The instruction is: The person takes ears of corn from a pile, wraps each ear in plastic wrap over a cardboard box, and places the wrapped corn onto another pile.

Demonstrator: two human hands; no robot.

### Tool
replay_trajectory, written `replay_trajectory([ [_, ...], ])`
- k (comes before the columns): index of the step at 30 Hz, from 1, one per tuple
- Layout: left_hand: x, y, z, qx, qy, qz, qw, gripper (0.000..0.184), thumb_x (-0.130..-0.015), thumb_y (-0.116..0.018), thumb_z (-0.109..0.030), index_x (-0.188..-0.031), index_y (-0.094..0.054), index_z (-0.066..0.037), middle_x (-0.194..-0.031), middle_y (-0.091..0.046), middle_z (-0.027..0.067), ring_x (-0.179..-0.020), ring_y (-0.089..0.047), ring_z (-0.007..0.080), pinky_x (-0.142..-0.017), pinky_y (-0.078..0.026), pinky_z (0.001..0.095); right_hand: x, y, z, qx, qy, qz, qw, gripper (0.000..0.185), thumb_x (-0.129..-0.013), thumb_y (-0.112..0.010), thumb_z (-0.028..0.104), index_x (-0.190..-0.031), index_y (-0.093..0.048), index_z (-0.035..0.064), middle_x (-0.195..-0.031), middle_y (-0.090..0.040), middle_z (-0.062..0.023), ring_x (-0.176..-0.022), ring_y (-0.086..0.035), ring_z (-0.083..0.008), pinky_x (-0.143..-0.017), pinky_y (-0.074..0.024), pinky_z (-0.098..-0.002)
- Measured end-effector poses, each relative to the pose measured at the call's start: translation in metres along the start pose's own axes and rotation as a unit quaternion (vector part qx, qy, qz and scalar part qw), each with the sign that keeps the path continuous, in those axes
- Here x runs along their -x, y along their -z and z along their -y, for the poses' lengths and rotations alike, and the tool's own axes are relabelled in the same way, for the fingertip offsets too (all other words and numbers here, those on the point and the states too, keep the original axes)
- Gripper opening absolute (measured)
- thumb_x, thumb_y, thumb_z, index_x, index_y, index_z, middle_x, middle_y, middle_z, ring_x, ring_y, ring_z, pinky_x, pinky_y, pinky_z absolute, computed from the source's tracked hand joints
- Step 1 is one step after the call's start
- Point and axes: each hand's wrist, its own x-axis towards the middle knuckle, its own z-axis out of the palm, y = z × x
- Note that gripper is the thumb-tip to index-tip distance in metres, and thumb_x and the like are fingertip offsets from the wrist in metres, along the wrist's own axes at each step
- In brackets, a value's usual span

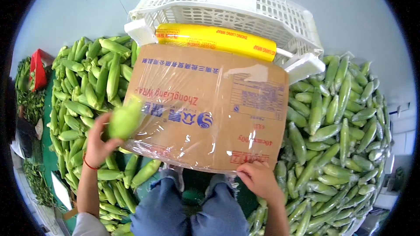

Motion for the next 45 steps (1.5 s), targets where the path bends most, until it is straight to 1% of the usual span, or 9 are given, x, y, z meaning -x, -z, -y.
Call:
replay_trajectory([
  [6,-0.052,-0.105,-0.110,-0.140,-0.386,0.096,0.907,0.046,-0.073,-0.073,-0.026,-0.118,-0.064,-0.021,-0.110,-0.063,0.0052,-0.096,-0.063,0.0220,-0.076,-0.055,0.0336,0.034,0.009,0.047,-0.010,-0.067,-0.078,0.995,0.008,-0.088,-0.064,0.011,-0.094,-0.065,0.0067,-0.088,-0.068,-0.0092,-0.086,-0.065,-0.0272,-0.079,-0.0490,-0.0361],
  [10,-0.064,-0.122,-0.113,-0.057,-0.351,0.179,0.918,0.040,-0.079,-0.065,-0.026,-0.118,-0.064,-0.020,-0.105,-0.063,0.0032,-0.092,-0.061,0.0224,-0.076,-0.054,0.0341,0.035,0.008,0.045,-0.474,0.014,-0.254,0.843,0.014,-0.089,-0.062,0.006,-0.102,-0.062,0.0005,-0.095,-0.069,-0.0155,-0.088,-0.067,-0.0335,-0.079,-0.0529,-0.0369],
  [15,-0.033,-0.118,-0.111,-0.174,-0.353,-0.008,0.919,0.046,-0.073,-0.075,-0.026,-0.116,-0.065,-0.016,-0.134,-0.053,0.0140,-0.108,-0.061,0.0331,-0.087,-0.052,0.0373,-0.076,-0.019,0.030,0.048,0.115,-0.307,0.944,0.048,-0.087,-0.066,0.036,-0.119,-0.054,0.0028,-0.110,-0.062,-0.0164,-0.105,-0.057,-0.0351,-0.095,-0.0397,-0.0456],
  [23,-0.019,-0.058,-0.027,0.040,0.073,-0.036,0.996,0.010,-0.079,-0.072,-0.005,-0.087,-0.066,-0.005,-0.079,-0.065,0.0122,-0.072,-0.065,0.0289,-0.065,-0.053,0.0355,-0.111,-0.010,0.019,0.145,0.167,-0.356,0.908,0.044,-0.078,-0.068,0.045,-0.099,-0.064,0.0069,-0.092,-0.061,-0.0073,-0.081,-0.059,-0.0264,-0.072,-0.0450,-0.0387],
  [27,-0.152,-0.071,-0.062,-0.024,-0.294,-0.077,0.952,0.003,-0.081,-0.067,-0.006,-0.081,-0.067,-0.003,-0.072,-0.063,0.0129,-0.064,-0.060,0.0333,-0.063,-0.050,0.0421,-0.128,-0.002,0.009,0.133,0.253,-0.372,0.883,0.037,-0.073,-0.071,0.039,-0.093,-0.066,0.0080,-0.085,-0.058,-0.0059,-0.072,-0.059,-0.0247,-0.057,-0.0468,-0.0355],
  [30,-0.163,-0.142,-0.061,-0.180,-0.228,0.227,0.930,0.017,-0.084,-0.062,-0.022,-0.075,-0.067,-0.008,-0.068,-0.064,0.0182,-0.069,-0.064,0.0385,-0.065,-0.052,0.0470,-0.133,0.003,0.007,0.129,0.259,-0.362,0.886,0.033,-0.078,-0.069,0.038,-0.091,-0.065,0.0071,-0.083,-0.059,-0.0066,-0.068,-0.060,-0.0275,-0.055,-0.0481,-0.0364],
  [37,-0.017,-0.108,-0.111,-0.127,-0.181,0.212,0.952,0.062,-0.090,-0.057,-0.046,-0.136,-0.048,-0.005,-0.126,-0.053,0.0253,-0.117,-0.053,0.0401,-0.095,-0.043,0.0557,-0.082,0.016,0.044,-0.016,0.018,0.020,0.999,0.041,-0.095,-0.053,0.046,-0.103,-0.059,0.0063,-0.089,-0.065,-0.0168,-0.075,-0.068,-0.0343,-0.058,-0.0516,-0.0451],
  [41,-0.050,-0.122,-0.104,-0.147,-0.150,0.132,0.969,0.067,-0.090,-0.060,-0.041,-0.145,-0.040,-0.009,-0.152,-0.028,0.0235,-0.137,-0.032,0.0460,-0.107,-0.026,0.0653,-0.080,0.012,0.051,0.136,0.130,-0.198,0.962,0.051,-0.084,-0.064,0.049,-0.115,-0.057,0.0093,-0.114,-0.060,-0.0156,-0.098,-0.062,-0.0332,-0.077,-0.0510,-0.0436],
  [45,-0.135,-0.134,-0.089,-0.177,-0.114,0.035,0.977,0.030,-0.090,-0.061,-0.032,-0.112,-0.058,-0.012,-0.102,-0.063,0.0196,-0.093,-0.064,0.0357,-0.074,-0.052,0.0496,-0.121,0.017,0.051,0.298,0.251,-0.273,0.880,0.063,-0.070,-0.074,0.047,-0.120,-0.056,0.0127,-0.113,-0.057,-0.0082,-0.097,-0.058,-0.0264,-0.081,-0.0490,-0.0371],
])
